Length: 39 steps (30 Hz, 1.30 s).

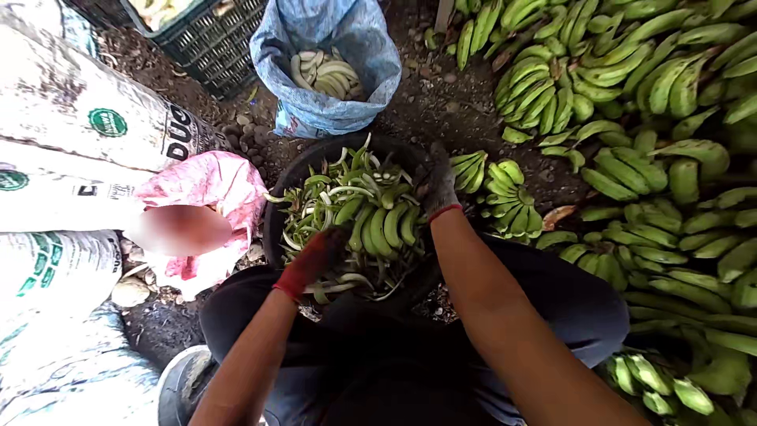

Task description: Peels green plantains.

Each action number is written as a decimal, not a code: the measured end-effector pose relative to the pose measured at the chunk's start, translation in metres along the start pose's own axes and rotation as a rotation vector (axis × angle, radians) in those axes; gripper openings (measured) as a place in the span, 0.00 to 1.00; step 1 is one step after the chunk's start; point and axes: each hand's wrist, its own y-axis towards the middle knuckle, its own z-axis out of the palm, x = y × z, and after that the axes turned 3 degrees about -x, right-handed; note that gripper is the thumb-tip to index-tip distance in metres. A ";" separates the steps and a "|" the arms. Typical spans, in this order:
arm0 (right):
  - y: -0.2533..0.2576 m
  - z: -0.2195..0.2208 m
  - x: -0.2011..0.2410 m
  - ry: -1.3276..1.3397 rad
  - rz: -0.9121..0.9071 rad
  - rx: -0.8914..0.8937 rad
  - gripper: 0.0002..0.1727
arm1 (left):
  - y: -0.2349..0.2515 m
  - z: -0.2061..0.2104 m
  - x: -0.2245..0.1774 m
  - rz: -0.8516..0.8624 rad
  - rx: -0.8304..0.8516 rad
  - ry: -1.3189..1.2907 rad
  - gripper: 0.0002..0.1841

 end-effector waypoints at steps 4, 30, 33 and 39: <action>-0.016 -0.008 -0.016 -0.950 -0.189 0.100 0.36 | 0.015 -0.048 -0.011 0.066 -0.136 -0.062 0.22; -0.100 -0.078 0.013 0.028 0.033 0.552 0.36 | 0.019 0.023 0.004 0.402 -0.102 -0.103 0.24; -0.100 -0.057 -0.009 -0.106 0.099 0.480 0.30 | 0.014 0.036 0.015 0.422 -0.085 -0.005 0.26; -0.109 -0.056 -0.045 0.117 0.285 0.403 0.21 | 0.001 0.052 0.026 0.468 -0.153 0.524 0.31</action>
